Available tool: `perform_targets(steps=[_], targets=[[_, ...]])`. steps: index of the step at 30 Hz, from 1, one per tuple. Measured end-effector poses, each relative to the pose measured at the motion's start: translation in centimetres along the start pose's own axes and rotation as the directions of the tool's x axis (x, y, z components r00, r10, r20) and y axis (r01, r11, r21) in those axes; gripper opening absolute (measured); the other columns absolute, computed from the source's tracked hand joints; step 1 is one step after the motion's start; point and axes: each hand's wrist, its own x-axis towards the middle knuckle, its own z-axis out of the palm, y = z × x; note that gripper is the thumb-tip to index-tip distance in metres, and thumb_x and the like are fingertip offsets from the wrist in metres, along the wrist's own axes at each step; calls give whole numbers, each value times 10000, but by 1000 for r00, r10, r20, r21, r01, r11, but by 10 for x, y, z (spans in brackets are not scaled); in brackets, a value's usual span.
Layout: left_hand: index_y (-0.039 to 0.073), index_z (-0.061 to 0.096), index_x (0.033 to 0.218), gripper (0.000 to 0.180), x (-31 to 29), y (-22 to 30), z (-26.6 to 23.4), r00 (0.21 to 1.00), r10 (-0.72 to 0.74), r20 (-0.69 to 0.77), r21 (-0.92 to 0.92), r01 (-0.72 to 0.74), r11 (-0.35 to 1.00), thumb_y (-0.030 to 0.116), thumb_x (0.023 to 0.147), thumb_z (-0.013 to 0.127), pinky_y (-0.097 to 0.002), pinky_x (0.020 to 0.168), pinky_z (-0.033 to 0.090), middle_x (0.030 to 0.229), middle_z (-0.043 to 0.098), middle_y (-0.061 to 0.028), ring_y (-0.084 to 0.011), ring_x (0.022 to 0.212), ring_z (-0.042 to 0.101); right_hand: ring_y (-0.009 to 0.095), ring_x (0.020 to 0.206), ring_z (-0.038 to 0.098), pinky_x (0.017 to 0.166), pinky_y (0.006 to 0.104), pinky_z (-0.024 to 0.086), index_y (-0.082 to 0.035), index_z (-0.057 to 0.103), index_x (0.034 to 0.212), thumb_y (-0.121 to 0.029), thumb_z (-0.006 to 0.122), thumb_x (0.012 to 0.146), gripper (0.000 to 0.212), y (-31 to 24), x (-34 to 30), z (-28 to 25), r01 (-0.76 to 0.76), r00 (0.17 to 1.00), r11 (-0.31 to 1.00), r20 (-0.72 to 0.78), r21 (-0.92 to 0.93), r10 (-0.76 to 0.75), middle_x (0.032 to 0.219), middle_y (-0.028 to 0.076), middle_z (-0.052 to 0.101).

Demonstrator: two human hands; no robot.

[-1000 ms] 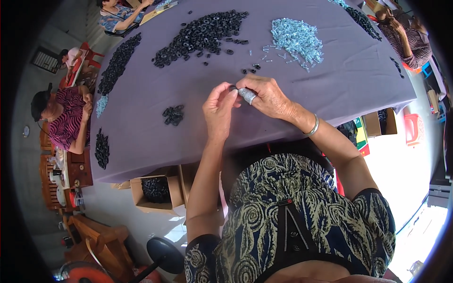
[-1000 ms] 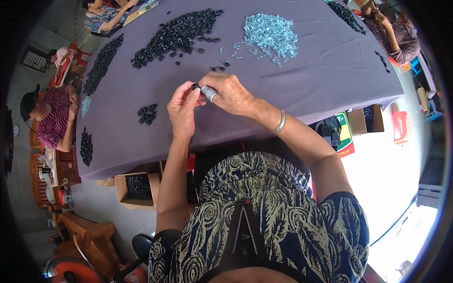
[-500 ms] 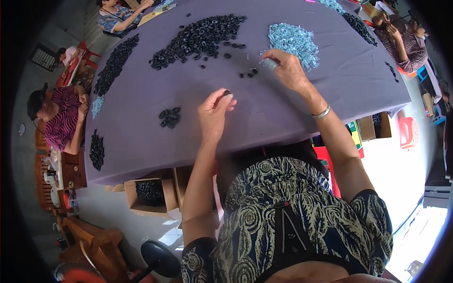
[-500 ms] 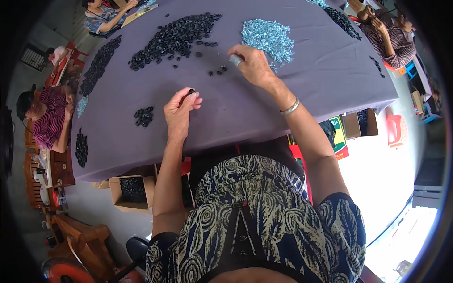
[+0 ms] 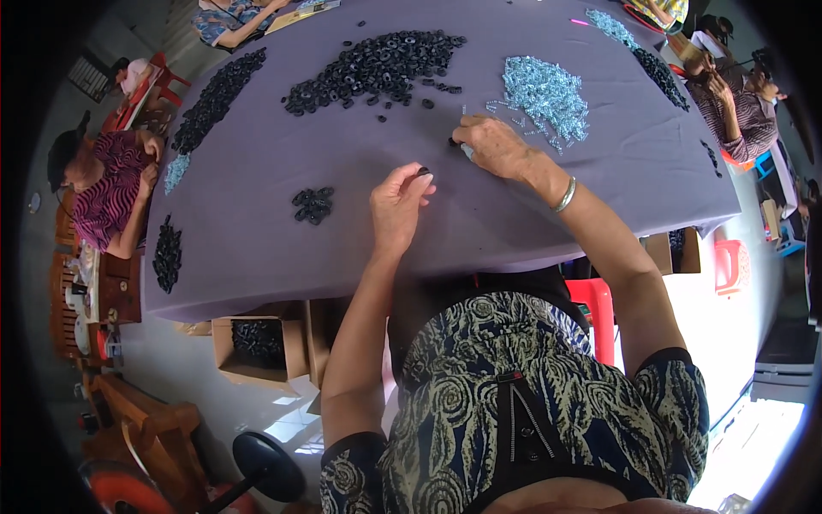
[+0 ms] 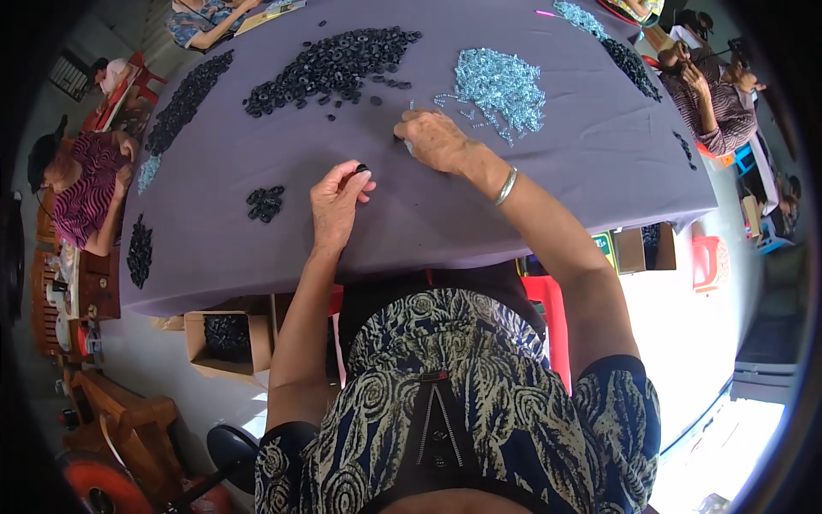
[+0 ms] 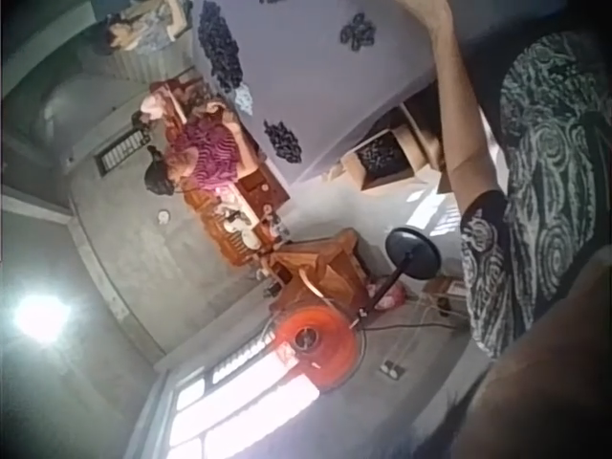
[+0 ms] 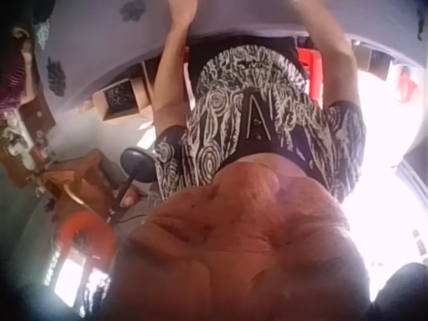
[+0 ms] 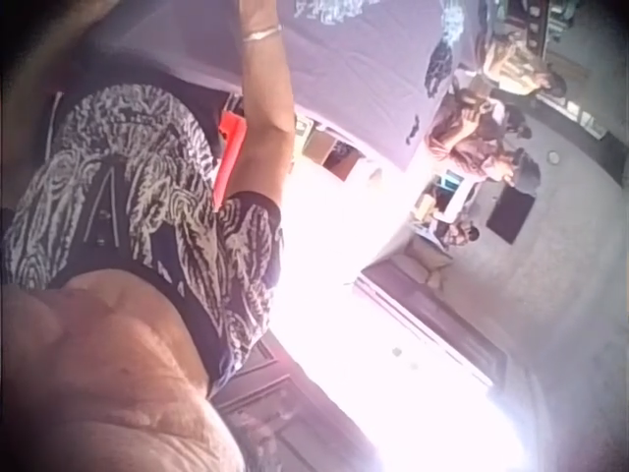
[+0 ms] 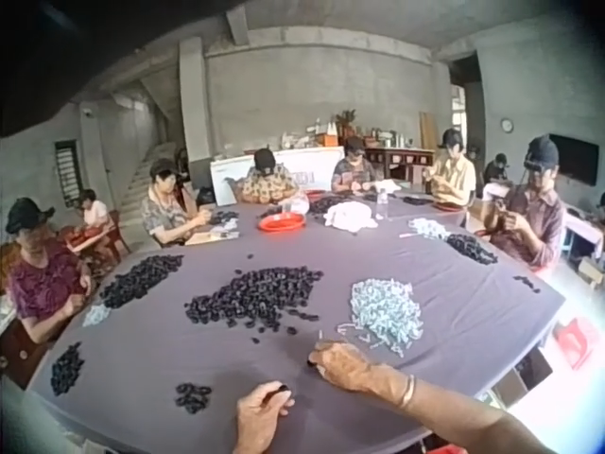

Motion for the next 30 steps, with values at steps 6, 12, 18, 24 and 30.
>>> perform_targets(steps=[6,12,18,24,30], targets=[[-1,670,1031,169,1,-2,-2,1000,-18,11,37,17,999,59,876,642,-237,612,512,886,674,-60,-122,740,666,347,822,635,748,423,502,-44,661,920,-39,612,782,147,-8,-14,-1,-91,989,969,-97,228,115,877,146,651],[-8,664,1043,178,1,-1,-2,999,-27,19,92,25,995,42,877,622,-238,623,518,919,663,-57,-125,766,664,265,743,669,688,345,513,-37,673,982,0,604,775,221,25,-1,-25,-215,946,918,-161,333,280,870,156,682],[-10,664,1050,183,0,0,-1,1000,-28,12,81,27,996,27,880,606,-237,623,516,936,655,-62,-128,781,663,342,875,657,786,408,521,-53,690,953,-60,600,804,174,37,23,-15,-23,999,994,34,108,19,907,156,684],[-17,663,1055,195,-1,1,-1,998,-66,-9,80,66,995,34,872,622,-240,621,517,932,660,-58,-124,783,663,335,883,664,815,421,523,-78,689,899,-85,616,789,132,12,53,-8,-53,932,918,310,-393,187,929,133,689],[-11,666,1059,198,2,-4,-3,998,-60,-13,2,60,998,31,868,634,-236,619,523,926,666,-65,-123,767,661,255,777,685,727,345,542,-64,700,919,-56,608,769,176,14,54,-18,-184,976,982,127,48,177,852,129,706]])
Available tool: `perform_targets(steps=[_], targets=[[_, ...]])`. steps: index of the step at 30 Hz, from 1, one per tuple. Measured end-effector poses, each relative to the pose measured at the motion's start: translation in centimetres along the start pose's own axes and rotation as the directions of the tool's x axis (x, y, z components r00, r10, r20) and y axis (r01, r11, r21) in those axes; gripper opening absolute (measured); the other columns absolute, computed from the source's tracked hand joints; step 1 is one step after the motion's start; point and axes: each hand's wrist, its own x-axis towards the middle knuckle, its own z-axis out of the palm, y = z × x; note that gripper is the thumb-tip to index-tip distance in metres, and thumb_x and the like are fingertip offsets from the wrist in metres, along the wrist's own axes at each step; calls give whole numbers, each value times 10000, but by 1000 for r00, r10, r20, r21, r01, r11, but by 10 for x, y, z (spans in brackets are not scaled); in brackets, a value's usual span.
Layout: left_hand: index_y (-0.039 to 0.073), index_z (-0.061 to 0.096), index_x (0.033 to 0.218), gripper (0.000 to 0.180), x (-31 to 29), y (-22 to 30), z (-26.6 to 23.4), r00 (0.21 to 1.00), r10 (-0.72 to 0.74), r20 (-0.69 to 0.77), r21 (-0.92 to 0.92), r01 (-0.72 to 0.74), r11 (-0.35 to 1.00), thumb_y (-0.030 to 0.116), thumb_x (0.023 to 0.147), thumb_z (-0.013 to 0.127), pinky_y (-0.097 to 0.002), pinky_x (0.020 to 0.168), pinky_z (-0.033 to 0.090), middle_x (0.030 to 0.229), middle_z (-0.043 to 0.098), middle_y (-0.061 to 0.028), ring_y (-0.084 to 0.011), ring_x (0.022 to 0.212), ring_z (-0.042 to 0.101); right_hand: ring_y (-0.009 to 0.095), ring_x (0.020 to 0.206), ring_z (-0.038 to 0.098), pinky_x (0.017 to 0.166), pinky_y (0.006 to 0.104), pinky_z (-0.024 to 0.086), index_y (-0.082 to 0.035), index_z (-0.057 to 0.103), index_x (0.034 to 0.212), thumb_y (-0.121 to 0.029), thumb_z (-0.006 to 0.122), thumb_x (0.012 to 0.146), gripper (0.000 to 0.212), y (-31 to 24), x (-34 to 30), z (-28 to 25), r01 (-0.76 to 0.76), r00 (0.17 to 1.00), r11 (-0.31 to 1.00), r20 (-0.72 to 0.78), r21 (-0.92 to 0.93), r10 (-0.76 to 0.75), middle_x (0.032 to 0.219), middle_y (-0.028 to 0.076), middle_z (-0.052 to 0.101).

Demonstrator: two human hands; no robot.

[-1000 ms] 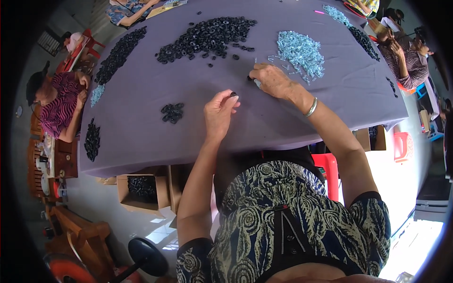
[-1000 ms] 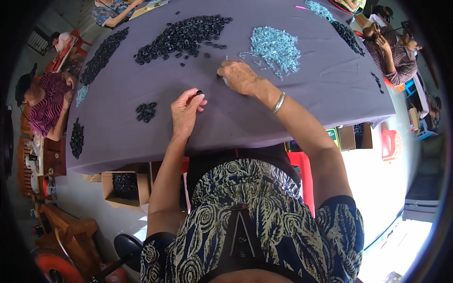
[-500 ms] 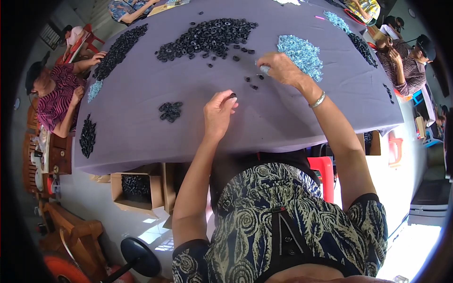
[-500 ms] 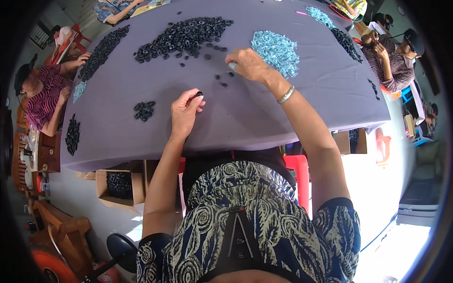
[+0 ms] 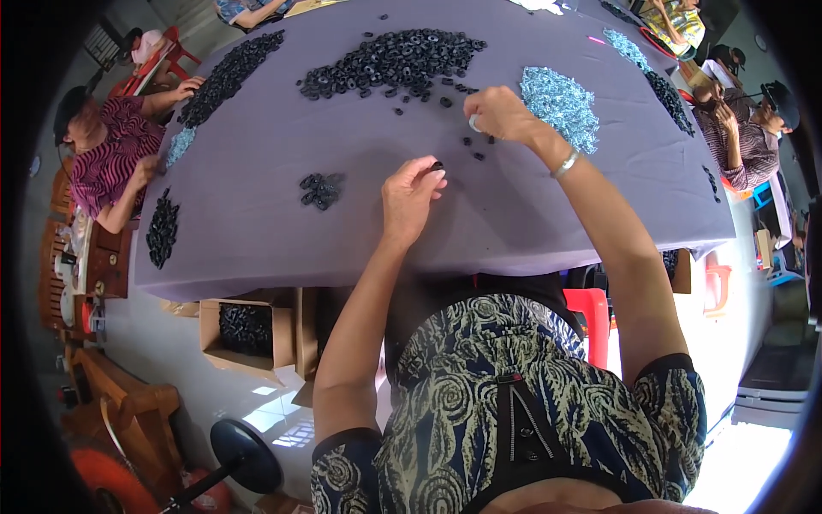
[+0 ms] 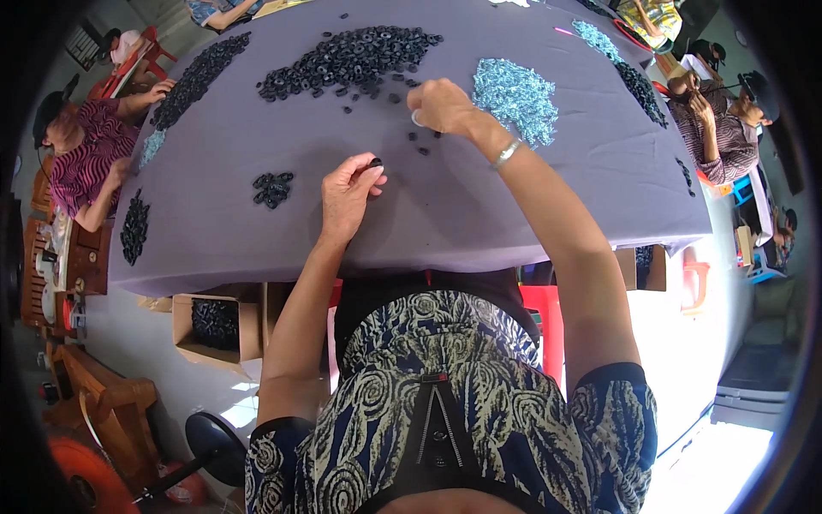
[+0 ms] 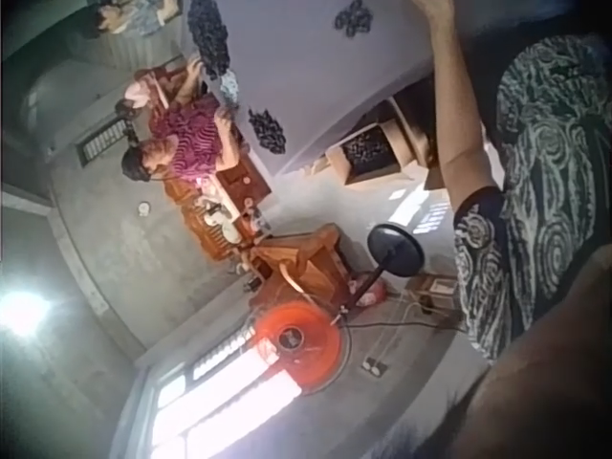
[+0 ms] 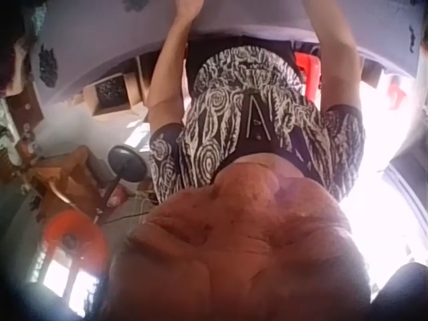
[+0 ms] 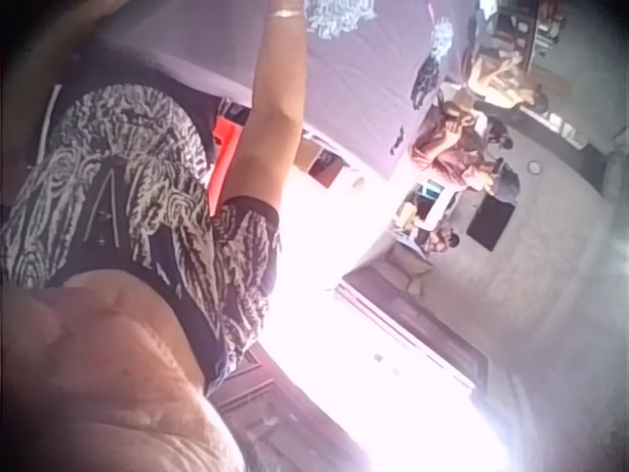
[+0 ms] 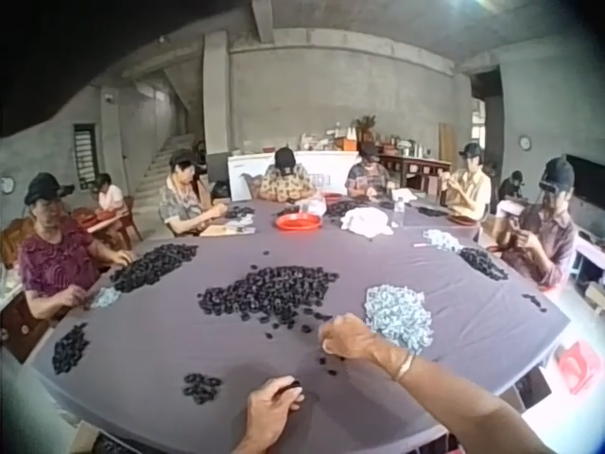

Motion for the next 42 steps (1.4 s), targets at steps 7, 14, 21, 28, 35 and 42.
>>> perform_targets(steps=[7,14,21,28,35,42], targets=[[-25,654,1055,186,1,-6,-1,998,59,-5,-88,-59,994,19,876,633,-235,615,527,919,667,-71,-125,765,662,54,827,529,752,231,452,-18,652,968,-28,599,892,93,-47,-49,22,94,987,592,-151,801,48,878,-31,622],[-30,650,1064,198,1,-4,1,998,58,-5,-66,-58,996,12,871,641,-236,609,528,916,667,-79,-132,752,663,46,816,534,743,222,463,-25,654,950,18,579,891,105,-56,-53,56,113,970,445,-195,888,143,852,-36,619],[-31,650,1067,194,2,-5,-1,997,71,15,-87,-70,994,9,877,630,-239,618,530,929,669,-84,-134,759,663,79,862,583,766,239,499,-24,635,988,72,550,892,160,-68,-60,58,135,968,479,-219,867,123,915,7,613],[-32,652,1032,156,2,-2,0,996,84,-1,-58,-84,995,9,888,609,-241,616,525,875,666,-69,-119,741,643,221,815,649,683,310,537,-26,643,969,103,596,801,217,-75,-68,51,309,896,773,-443,554,-41,918,91,633],[-14,654,1040,162,3,-5,0,997,68,-37,-130,-72,989,17,884,627,-245,609,526,906,654,-65,-114,745,629,246,823,651,715,323,530,-30,658,994,119,577,787,268,-73,-75,54,267,882,833,-472,485,-8,930,103,638],[2,659,1064,185,1,0,-1,999,26,-40,-119,-30,992,27,881,635,-247,617,532,938,643,-60,-124,759,629,234,737,660,697,324,524,-45,661,983,19,613,821,181,-23,-78,34,15,802,827,-501,562,326,858,132,670]])
